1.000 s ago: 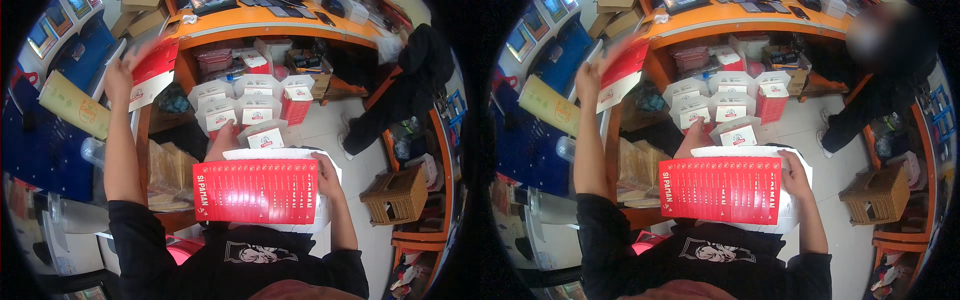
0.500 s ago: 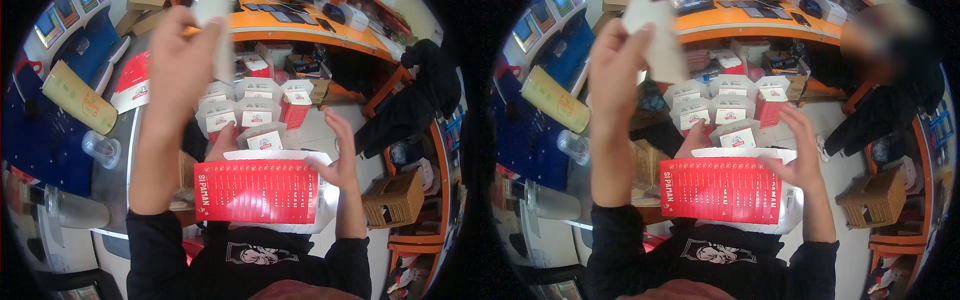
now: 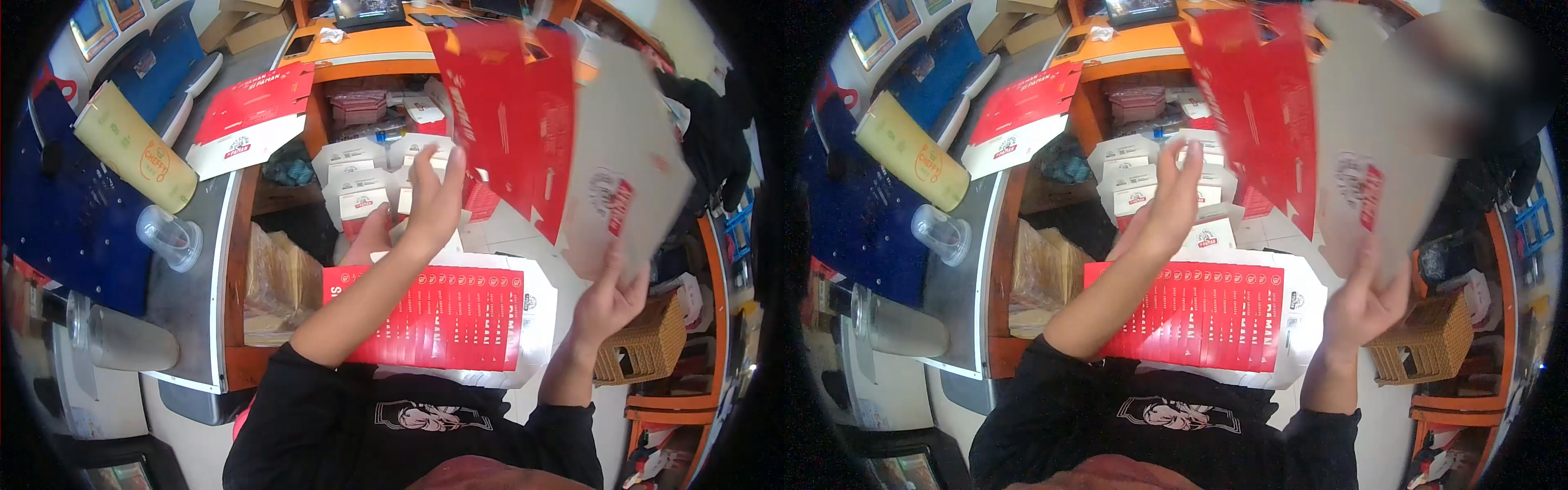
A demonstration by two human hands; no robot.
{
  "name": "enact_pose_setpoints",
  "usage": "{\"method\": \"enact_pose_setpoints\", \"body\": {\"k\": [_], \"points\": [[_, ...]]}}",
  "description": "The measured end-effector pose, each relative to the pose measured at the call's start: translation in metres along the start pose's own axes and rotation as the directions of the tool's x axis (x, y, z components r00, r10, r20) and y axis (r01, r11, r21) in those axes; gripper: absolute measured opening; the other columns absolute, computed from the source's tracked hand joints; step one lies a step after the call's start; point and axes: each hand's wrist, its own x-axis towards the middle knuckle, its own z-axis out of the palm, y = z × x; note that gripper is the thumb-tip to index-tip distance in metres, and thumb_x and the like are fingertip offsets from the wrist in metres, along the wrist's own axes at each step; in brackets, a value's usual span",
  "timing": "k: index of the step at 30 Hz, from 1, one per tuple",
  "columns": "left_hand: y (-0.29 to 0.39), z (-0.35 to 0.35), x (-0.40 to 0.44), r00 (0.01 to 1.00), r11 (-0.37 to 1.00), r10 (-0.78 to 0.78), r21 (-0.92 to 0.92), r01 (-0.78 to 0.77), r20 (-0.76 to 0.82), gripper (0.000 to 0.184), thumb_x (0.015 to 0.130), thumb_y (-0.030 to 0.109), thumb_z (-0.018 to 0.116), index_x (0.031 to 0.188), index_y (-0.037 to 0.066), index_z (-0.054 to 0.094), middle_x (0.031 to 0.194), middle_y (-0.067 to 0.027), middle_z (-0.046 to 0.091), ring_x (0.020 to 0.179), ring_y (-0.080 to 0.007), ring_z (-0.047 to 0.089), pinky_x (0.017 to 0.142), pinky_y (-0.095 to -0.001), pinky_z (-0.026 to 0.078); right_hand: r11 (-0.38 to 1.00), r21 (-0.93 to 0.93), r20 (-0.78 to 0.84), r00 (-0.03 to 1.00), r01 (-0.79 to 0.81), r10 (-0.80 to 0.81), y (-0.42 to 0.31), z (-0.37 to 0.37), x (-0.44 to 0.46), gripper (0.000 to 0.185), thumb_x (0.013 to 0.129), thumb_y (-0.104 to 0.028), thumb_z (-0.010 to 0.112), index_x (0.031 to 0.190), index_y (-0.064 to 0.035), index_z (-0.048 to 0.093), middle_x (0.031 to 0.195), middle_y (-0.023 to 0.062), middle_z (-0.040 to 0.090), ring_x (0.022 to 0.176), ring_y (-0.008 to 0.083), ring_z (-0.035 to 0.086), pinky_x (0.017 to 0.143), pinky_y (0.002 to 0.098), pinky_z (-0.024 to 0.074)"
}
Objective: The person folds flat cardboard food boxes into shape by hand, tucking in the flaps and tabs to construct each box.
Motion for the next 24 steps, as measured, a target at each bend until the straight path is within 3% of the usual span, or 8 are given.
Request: {"method": "enact_pose_setpoints", "body": {"k": [1,3,6,7,13,16,20,24], "points": [[-0.006,0.002,-0.001,0.996,0.988,-0.068,0.135,0.076,-0.062,0.083,0.103,0.056,0.048,0.150,-0.009,0.027,0.157,-0.0303,0.025,0.138,-0.0432,0.042,0.116,-0.0472,0.033,0.998,-0.030,-0.004,0.998,0.055,-0.056,0.006,-0.009,0.004,0.026,0.105,-0.009,0.057,0.126,0.0063,0.059,0.118,0.0144,0.069,0.107,0.0167,0.065,0.096,0.0327,0.0526],[-0.012,0.002,-0.016,0.972,0.956,-0.223,0.178,0.233,-0.075,0.092,0.102,0.058,0.049,0.154,-0.012,0.020,0.157,-0.0305,0.027,0.140,-0.0443,0.040,0.118,-0.0482,0.030,0.975,0.222,-0.073,0.997,0.009,0.007,0.007,0.001,-0.002,0.032,0.105,-0.010,0.057,0.133,0.0046,0.053,0.127,0.0162,0.064,0.114,0.0189,0.062,0.102,0.0361,0.0507],[0.020,-0.003,-0.021,0.953,0.920,-0.277,-0.253,0.300,0.122,0.095,0.102,0.059,0.050,0.153,-0.015,0.020,0.153,-0.0308,0.035,0.144,-0.0413,0.037,0.118,-0.0483,0.030,0.919,0.387,-0.007,0.996,-0.077,0.087,0.021,0.005,-0.019,0.043,0.105,-0.011,0.056,0.144,0.0016,0.042,0.143,0.0200,0.053,0.130,0.0253,0.054,0.110,0.0436,0.0462],[0.014,-0.003,-0.012,0.956,0.920,-0.219,-0.284,0.269,0.198,0.076,0.104,0.057,0.047,0.153,0.000,0.035,0.152,-0.0183,0.040,0.142,-0.0305,0.040,0.115,-0.0422,0.037,0.911,0.400,0.057,0.994,-0.106,0.091,0.024,0.008,-0.027,0.043,0.106,-0.011,0.055,0.144,0.0014,0.042,0.144,0.0203,0.052,0.131,0.0263,0.054,0.111,0.0443,0.0458],[0.047,0.009,-0.013,0.859,0.590,-0.274,-0.629,0.505,0.432,0.071,0.098,0.072,0.047,0.139,0.013,0.051,0.129,-0.0088,0.054,0.101,-0.0182,0.053,0.091,-0.0378,0.045,0.868,0.468,0.207,0.975,-0.167,0.077,0.036,-0.002,-0.059,0.040,0.105,-0.009,0.055,0.142,-0.0013,0.043,0.143,0.0190,0.053,0.131,0.0272,0.055,0.111,0.0499,0.0454],[0.037,0.021,-0.016,0.810,0.560,-0.301,-0.593,0.578,0.504,0.078,0.094,0.080,0.043,0.137,0.015,0.052,0.119,-0.0058,0.060,0.088,-0.0180,0.054,0.087,-0.0352,0.044,0.864,0.454,0.209,0.969,-0.218,0.134,0.037,0.000,-0.061,0.037,0.105,-0.009,0.056,0.139,-0.0012,0.046,0.141,0.0184,0.055,0.129,0.0269,0.056,0.110,0.0501,0.0464],[0.034,0.031,-0.014,0.912,0.481,-0.032,-0.794,0.372,0.408,0.072,0.100,0.070,0.040,0.138,0.011,0.052,0.130,-0.0071,0.064,0.107,-0.0187,0.066,0.101,-0.0418,0.049,0.899,0.364,0.275,0.950,-0.244,0.147,0.050,-0.006,-0.065,0.032,0.104,-0.009,0.057,0.135,0.0004,0.050,0.135,0.0164,0.059,0.123,0.0231,0.059,0.106,0.0441,0.0487],[0.029,0.024,-0.007,0.898,0.462,-0.040,-0.789,0.405,0.438,0.062,0.102,0.054,0.055,0.138,0.004,0.051,0.133,-0.0108,0.063,0.117,-0.0204,0.065,0.105,-0.0393,0.050,0.889,0.228,0.270,0.903,-0.397,0.334,0.058,-0.006,-0.066,0.028,0.104,-0.009,0.059,0.129,0.0016,0.055,0.125,0.0126,0.065,0.112,0.0161,0.063,0.098,0.0346,0.0513]]}}
